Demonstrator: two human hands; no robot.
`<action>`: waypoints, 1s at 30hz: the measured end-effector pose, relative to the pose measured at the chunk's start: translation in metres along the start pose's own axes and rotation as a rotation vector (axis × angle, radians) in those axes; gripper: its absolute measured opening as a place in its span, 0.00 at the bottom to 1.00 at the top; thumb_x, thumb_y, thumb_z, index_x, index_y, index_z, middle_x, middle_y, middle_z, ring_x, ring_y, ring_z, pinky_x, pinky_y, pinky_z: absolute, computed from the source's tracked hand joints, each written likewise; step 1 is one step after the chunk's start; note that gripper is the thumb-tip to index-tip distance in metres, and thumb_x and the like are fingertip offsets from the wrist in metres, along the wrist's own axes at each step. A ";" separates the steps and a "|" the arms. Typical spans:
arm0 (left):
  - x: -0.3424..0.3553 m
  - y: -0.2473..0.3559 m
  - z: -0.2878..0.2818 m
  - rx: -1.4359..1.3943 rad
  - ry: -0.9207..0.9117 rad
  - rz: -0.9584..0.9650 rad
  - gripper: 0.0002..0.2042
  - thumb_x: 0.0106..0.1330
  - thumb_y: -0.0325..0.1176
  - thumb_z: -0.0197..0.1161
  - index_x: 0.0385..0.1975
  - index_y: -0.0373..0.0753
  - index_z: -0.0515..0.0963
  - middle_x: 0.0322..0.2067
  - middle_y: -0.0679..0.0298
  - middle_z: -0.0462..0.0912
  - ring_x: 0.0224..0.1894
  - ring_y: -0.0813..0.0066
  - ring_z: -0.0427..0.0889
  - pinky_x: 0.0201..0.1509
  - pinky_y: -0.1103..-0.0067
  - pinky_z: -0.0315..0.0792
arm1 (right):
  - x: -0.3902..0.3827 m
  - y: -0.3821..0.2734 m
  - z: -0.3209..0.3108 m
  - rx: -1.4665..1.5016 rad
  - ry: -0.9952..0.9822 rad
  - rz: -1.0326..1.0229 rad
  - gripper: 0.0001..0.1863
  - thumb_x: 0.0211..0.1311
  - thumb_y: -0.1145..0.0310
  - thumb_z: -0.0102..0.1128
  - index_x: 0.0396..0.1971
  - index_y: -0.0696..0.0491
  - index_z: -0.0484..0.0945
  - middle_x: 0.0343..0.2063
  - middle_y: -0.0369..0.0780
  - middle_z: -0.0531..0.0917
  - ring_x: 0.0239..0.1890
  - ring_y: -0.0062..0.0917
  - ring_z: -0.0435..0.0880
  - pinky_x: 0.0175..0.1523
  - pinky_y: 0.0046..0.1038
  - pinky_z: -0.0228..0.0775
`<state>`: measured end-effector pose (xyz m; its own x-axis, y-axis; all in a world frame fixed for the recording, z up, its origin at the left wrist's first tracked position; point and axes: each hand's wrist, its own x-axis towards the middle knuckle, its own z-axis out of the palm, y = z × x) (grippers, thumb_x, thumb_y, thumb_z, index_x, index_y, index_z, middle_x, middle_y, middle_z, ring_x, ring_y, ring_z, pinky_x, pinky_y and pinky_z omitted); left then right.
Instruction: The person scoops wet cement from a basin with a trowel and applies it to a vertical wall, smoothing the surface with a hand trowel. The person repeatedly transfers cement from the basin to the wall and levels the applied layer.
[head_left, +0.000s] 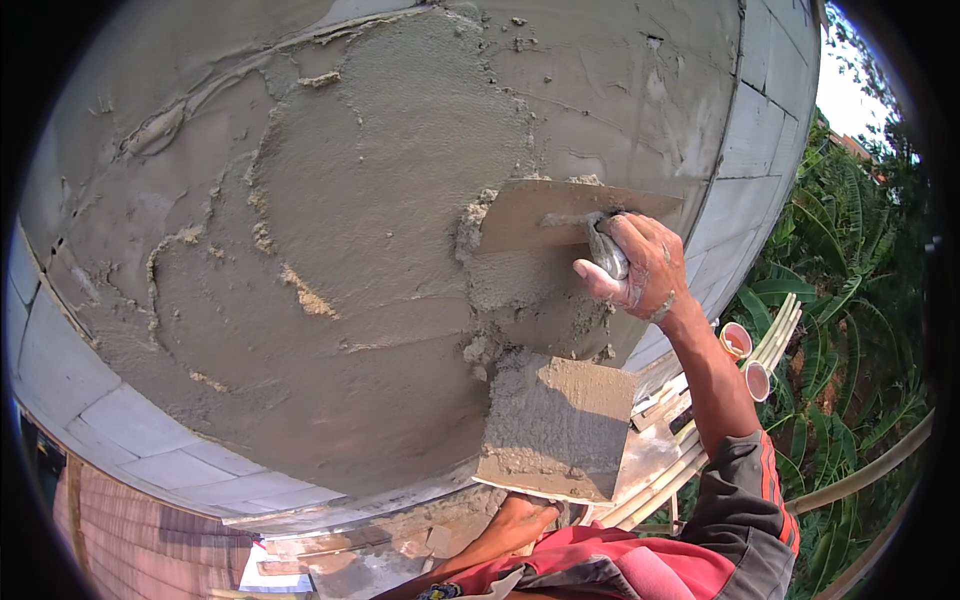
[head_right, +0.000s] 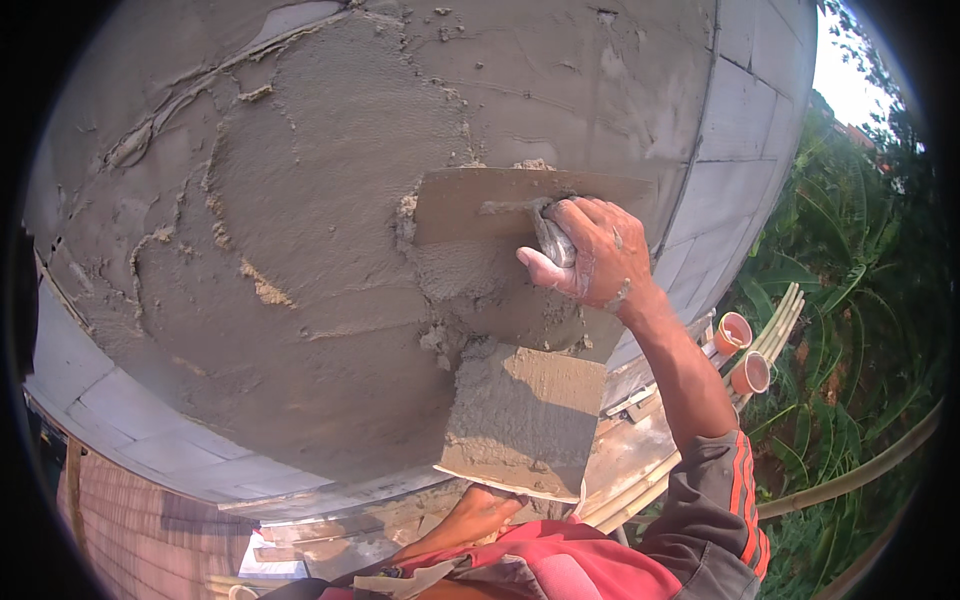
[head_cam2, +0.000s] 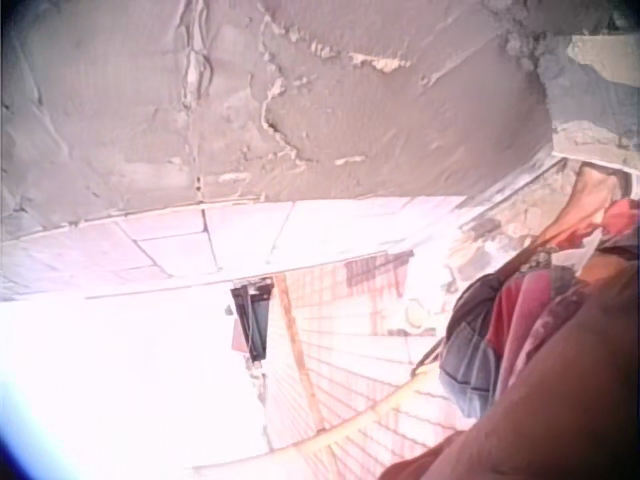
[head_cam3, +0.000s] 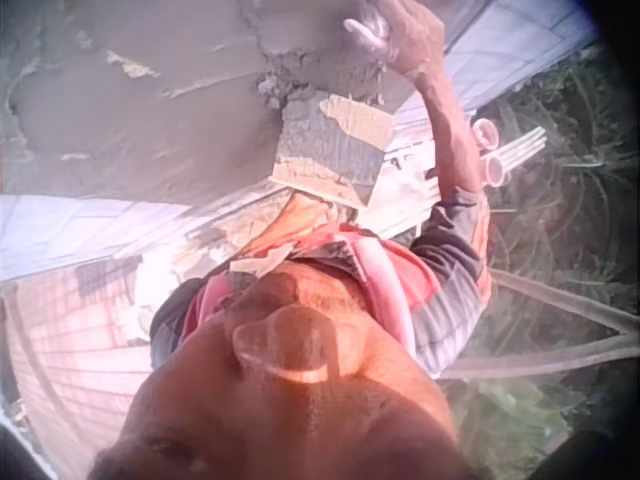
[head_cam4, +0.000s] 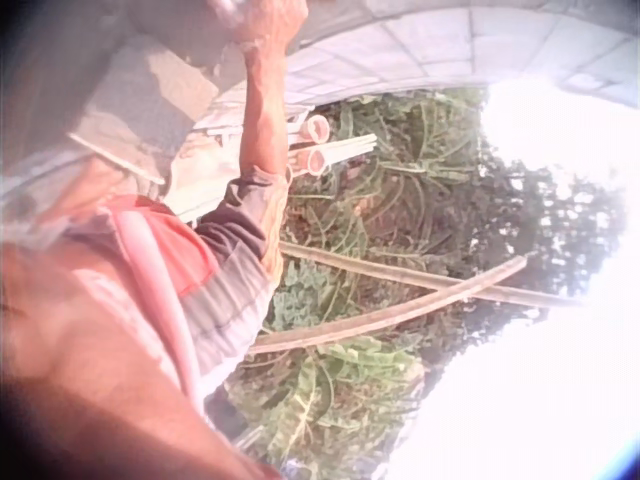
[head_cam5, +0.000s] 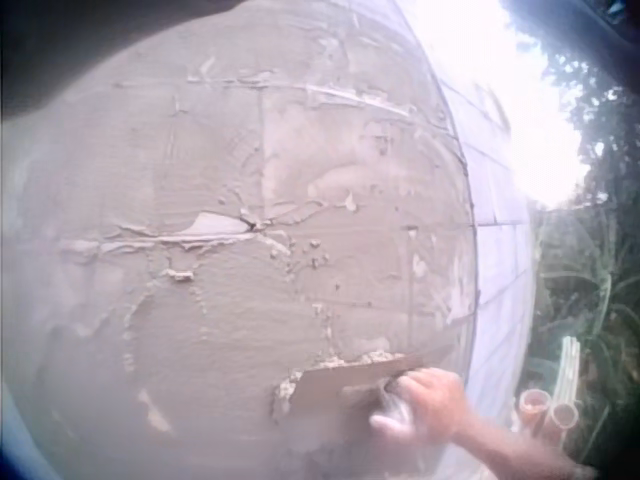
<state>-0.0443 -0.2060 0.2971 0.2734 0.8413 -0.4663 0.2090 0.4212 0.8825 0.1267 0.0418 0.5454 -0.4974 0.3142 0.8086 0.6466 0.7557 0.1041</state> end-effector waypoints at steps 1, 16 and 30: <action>0.000 0.007 0.002 -0.018 0.004 0.039 0.17 0.75 0.39 0.64 0.57 0.36 0.78 0.27 0.66 0.79 0.25 0.79 0.76 0.27 0.76 0.72 | 0.011 0.001 -0.009 -0.005 -0.008 0.015 0.27 0.56 0.43 0.74 0.36 0.55 0.82 0.30 0.42 0.85 0.34 0.38 0.86 0.42 0.39 0.78; -0.012 0.016 0.006 -0.278 0.042 -0.034 0.15 0.71 0.29 0.64 0.55 0.32 0.78 0.27 0.67 0.79 0.22 0.82 0.72 0.25 0.79 0.68 | 0.155 0.053 -0.095 0.337 -0.032 0.272 0.38 0.61 0.29 0.64 0.28 0.57 0.81 0.19 0.36 0.76 0.25 0.24 0.77 0.32 0.34 0.71; 0.005 -0.064 -0.010 -0.153 0.098 0.002 0.14 0.63 0.22 0.60 0.50 0.33 0.78 0.27 0.67 0.78 0.22 0.81 0.73 0.23 0.79 0.69 | -0.066 0.081 -0.011 0.889 0.425 0.915 0.27 0.76 0.39 0.58 0.38 0.52 0.78 0.23 0.31 0.74 0.23 0.14 0.71 0.28 0.21 0.63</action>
<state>-0.0660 -0.2256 0.2391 0.1790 0.8683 -0.4626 0.0609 0.4595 0.8861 0.2183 0.0764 0.5072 0.2297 0.8244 0.5173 -0.0246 0.5362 -0.8437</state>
